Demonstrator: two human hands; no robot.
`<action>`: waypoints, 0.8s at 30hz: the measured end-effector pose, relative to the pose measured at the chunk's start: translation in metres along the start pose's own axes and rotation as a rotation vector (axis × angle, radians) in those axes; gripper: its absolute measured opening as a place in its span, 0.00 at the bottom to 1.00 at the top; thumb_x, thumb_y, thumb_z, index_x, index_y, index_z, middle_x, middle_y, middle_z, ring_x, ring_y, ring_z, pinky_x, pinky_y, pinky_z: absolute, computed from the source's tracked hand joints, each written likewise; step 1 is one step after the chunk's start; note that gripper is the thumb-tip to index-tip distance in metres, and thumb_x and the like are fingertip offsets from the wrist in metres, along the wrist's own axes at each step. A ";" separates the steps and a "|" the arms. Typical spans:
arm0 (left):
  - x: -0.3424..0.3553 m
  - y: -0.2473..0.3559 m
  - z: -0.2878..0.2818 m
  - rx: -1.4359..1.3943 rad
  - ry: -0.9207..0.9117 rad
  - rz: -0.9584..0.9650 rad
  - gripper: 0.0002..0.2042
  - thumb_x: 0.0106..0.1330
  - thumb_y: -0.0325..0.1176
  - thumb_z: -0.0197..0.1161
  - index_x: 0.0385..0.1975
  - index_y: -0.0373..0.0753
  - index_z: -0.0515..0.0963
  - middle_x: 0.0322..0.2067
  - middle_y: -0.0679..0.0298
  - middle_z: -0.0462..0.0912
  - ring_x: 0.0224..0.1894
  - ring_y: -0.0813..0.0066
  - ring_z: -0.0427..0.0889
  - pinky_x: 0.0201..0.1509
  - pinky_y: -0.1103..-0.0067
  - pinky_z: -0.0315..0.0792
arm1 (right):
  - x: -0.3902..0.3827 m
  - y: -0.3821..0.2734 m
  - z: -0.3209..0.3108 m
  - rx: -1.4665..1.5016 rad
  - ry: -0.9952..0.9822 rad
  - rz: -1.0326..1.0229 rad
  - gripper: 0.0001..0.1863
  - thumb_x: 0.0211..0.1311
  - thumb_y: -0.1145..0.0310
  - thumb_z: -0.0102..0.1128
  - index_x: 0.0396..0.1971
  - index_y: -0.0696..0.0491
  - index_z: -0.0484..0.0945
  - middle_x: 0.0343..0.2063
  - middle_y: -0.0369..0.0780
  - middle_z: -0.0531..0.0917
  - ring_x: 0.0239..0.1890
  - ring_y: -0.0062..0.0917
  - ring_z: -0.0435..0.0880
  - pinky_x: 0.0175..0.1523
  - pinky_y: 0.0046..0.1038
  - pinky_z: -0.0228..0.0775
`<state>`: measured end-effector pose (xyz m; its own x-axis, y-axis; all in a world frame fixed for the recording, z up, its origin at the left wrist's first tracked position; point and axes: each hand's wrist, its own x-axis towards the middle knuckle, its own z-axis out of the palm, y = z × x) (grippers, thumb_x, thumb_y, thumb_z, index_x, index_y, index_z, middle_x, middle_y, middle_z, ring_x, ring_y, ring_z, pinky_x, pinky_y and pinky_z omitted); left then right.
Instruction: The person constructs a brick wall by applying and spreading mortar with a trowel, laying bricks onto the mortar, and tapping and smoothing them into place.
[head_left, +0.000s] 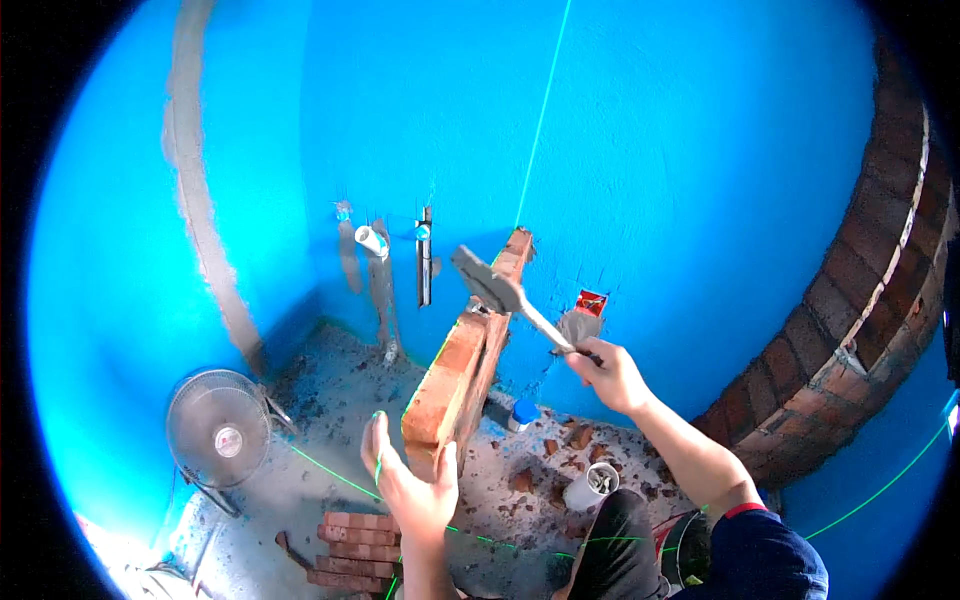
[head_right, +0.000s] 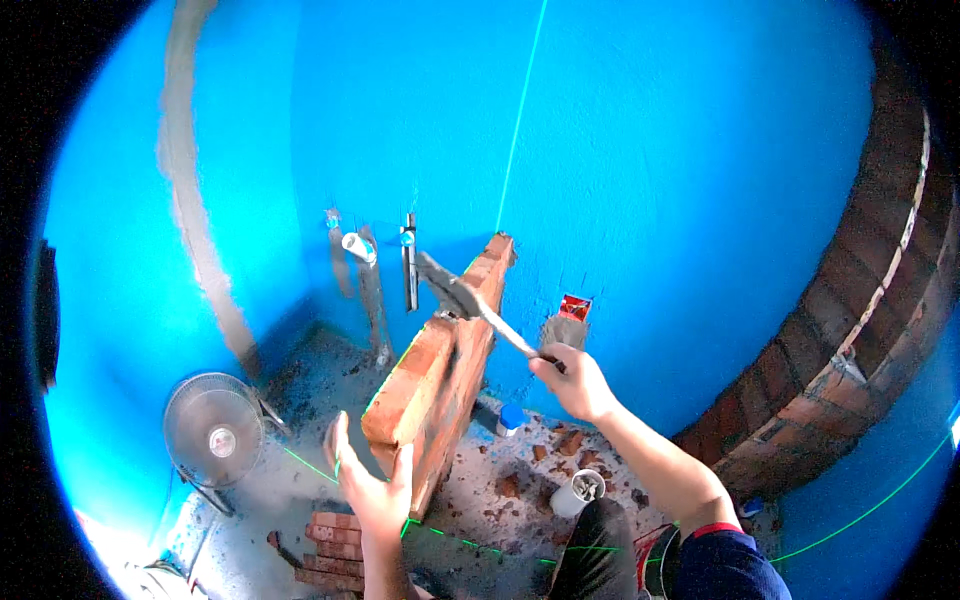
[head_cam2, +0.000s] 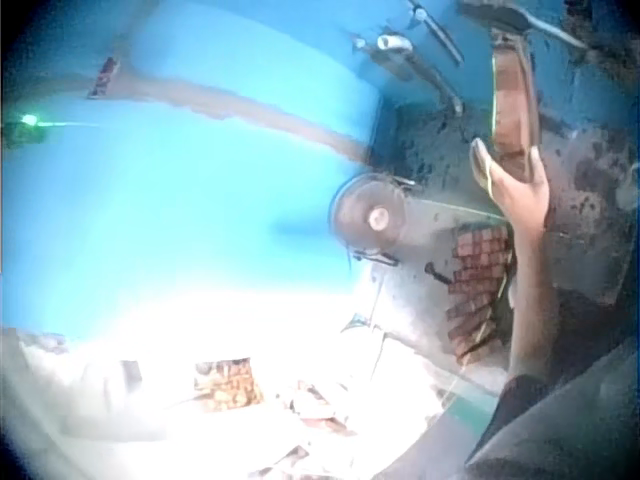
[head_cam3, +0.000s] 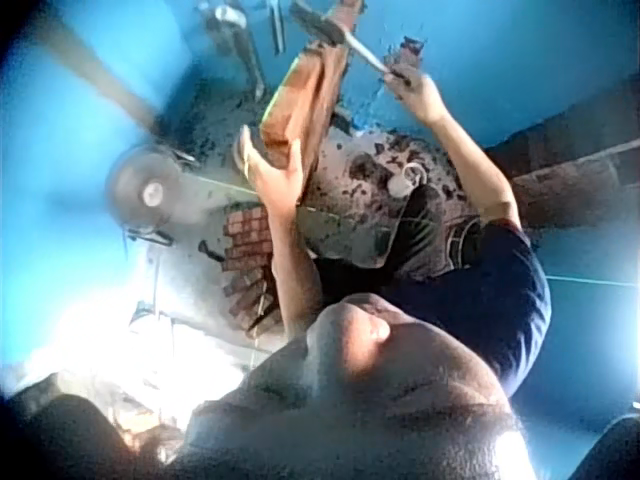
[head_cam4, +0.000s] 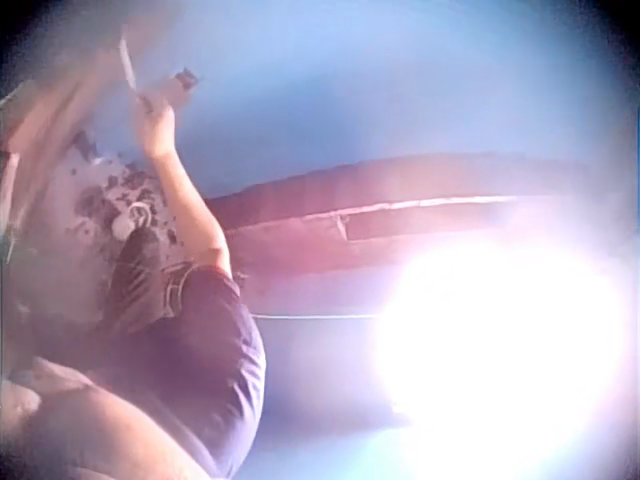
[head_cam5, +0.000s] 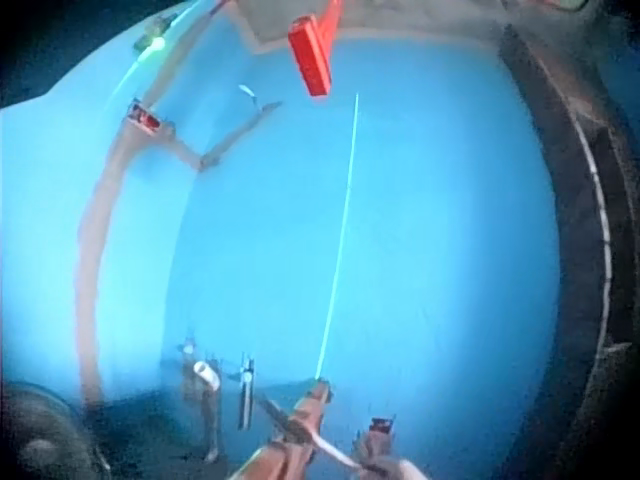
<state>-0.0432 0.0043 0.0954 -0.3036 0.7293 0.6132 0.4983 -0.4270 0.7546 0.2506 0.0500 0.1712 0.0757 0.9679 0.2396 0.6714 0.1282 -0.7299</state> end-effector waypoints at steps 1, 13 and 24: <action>0.000 0.000 0.004 -0.017 -0.036 -0.025 0.41 0.52 0.35 0.73 0.64 0.29 0.59 0.61 0.42 0.65 0.66 0.46 0.62 0.70 0.59 0.56 | 0.003 0.008 0.008 -0.010 0.063 -0.036 0.18 0.66 0.58 0.62 0.42 0.60 0.80 0.26 0.43 0.81 0.27 0.26 0.80 0.33 0.30 0.70; -0.004 -0.017 0.028 -0.018 -0.018 -0.230 0.37 0.53 0.37 0.74 0.59 0.22 0.65 0.51 0.39 0.76 0.55 0.48 0.77 0.61 0.65 0.69 | 0.003 0.055 0.101 0.015 0.307 -0.224 0.14 0.66 0.63 0.62 0.41 0.59 0.78 0.28 0.46 0.74 0.28 0.39 0.74 0.35 0.36 0.67; -0.004 -0.017 0.025 -0.064 -0.049 -0.253 0.39 0.54 0.40 0.75 0.59 0.21 0.65 0.53 0.38 0.76 0.57 0.48 0.76 0.63 0.65 0.67 | -0.040 0.057 0.105 -0.023 0.320 -0.165 0.12 0.62 0.67 0.65 0.40 0.58 0.77 0.29 0.47 0.73 0.28 0.44 0.74 0.34 0.38 0.67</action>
<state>-0.0306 0.0222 0.0743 -0.3719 0.8412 0.3925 0.3590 -0.2597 0.8965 0.2082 0.0412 0.0528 0.1899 0.8174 0.5439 0.7100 0.2683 -0.6511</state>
